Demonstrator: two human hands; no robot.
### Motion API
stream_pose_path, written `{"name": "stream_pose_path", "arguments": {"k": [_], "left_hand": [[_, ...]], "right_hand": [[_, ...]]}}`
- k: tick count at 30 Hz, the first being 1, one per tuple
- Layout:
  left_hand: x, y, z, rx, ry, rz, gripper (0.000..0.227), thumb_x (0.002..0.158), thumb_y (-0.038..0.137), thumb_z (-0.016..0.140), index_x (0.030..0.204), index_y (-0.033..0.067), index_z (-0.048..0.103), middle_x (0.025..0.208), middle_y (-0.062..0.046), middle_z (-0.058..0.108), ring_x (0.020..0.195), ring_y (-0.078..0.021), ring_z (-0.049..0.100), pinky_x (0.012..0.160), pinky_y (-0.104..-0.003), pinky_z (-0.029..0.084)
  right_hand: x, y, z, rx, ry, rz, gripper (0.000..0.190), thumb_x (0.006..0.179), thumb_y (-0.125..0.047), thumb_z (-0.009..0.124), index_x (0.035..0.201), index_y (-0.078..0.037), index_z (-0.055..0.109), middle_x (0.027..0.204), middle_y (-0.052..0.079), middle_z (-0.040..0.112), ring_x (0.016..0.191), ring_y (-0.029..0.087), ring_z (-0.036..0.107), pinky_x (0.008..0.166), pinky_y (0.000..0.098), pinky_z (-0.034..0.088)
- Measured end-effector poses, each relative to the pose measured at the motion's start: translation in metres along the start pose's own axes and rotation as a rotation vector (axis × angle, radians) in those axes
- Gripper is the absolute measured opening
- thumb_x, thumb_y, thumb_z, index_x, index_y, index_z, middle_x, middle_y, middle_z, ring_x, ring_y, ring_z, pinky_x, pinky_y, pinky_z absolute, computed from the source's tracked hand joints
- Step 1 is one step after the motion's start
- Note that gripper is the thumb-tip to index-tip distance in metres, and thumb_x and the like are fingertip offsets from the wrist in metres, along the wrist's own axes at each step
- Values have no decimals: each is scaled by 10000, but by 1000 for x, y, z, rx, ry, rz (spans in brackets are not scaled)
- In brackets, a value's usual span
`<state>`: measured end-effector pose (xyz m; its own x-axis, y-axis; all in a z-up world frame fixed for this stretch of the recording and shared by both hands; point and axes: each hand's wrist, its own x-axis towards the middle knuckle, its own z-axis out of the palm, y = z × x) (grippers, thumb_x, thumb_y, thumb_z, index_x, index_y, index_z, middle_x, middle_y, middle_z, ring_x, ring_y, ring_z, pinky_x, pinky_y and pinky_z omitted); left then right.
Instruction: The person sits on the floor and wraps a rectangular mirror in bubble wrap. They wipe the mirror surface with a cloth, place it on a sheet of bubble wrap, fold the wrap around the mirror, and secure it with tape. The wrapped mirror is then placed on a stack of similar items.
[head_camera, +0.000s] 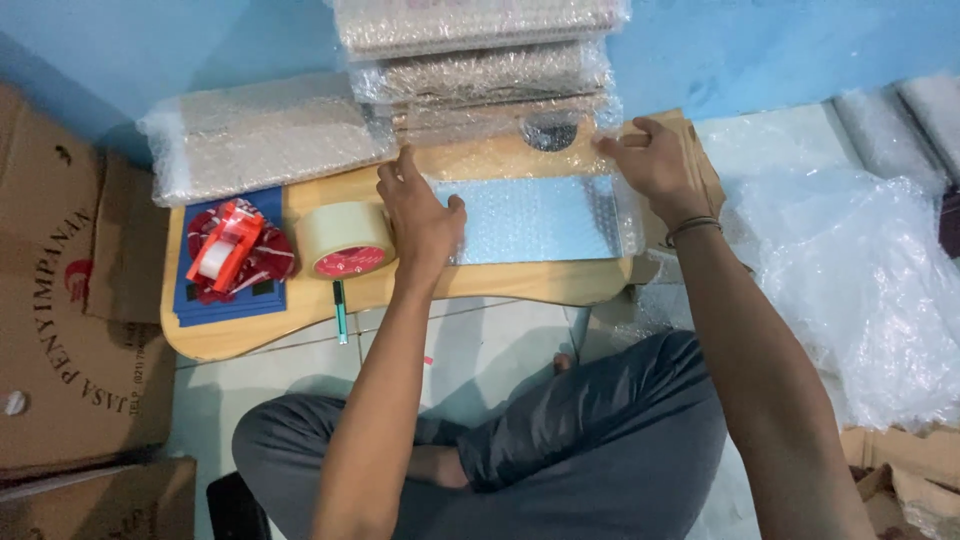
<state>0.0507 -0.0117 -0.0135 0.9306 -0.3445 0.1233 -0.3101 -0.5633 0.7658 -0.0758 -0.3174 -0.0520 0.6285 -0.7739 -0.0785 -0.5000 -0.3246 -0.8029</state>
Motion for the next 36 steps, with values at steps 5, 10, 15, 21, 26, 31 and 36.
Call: {"name": "stream_pose_path", "arguments": {"k": [5,10,15,21,26,31,36], "left_hand": [[26,-3,1,-120,74,-31,812,854,87,782,1525,0,333,1406,-265,462,1369,-463,442,1160,-559,372],[46,-14,12,-119,50,-231,917,831,162,864,1560,204,309,1300,-216,528,1267,-448,570,1115,-507,461],[44,-41,20,-235,2,-138,226,813,90,816,1021,160,760,905,-16,611,825,-198,702,716,-329,577],[14,-33,-9,71,-110,196,255,730,-67,790,924,93,748,971,-76,639,1139,-318,600,926,-416,554],[-13,-22,-30,335,-212,370,296,839,-40,724,1123,33,760,1109,-176,698,1237,-354,570,1031,-458,466],[-31,-22,-28,584,-310,398,383,1003,189,599,1336,22,685,1398,-247,621,1368,-399,497,1116,-512,410],[-48,-6,-32,668,-343,358,729,1120,519,255,1408,-54,603,1473,-303,536,1428,-423,433,1185,-496,331]], "right_hand": [[-7,-8,-5,138,-28,-116,536,900,-252,851,1332,-11,643,971,71,721,892,195,729,773,328,574],[-20,-7,-19,78,-38,-279,203,968,-180,761,1147,-86,766,830,36,649,749,137,596,679,347,509],[-52,-5,-45,-55,-89,-441,234,906,-21,833,1131,-52,776,1082,158,738,999,366,704,1137,573,370],[-99,-17,-58,-237,-35,-655,252,851,53,850,1042,-107,810,1049,81,780,1014,304,729,938,402,546],[-118,-20,-59,-276,-67,-882,210,832,140,811,1002,18,807,1030,186,788,986,398,740,893,468,583],[-126,-11,-59,-455,-46,-898,188,899,-14,772,1079,-43,821,1127,137,790,1075,360,726,982,466,511],[-129,-27,-44,-810,121,-816,274,1044,-417,674,971,-209,836,1054,46,812,1120,294,735,1080,512,395]]}}
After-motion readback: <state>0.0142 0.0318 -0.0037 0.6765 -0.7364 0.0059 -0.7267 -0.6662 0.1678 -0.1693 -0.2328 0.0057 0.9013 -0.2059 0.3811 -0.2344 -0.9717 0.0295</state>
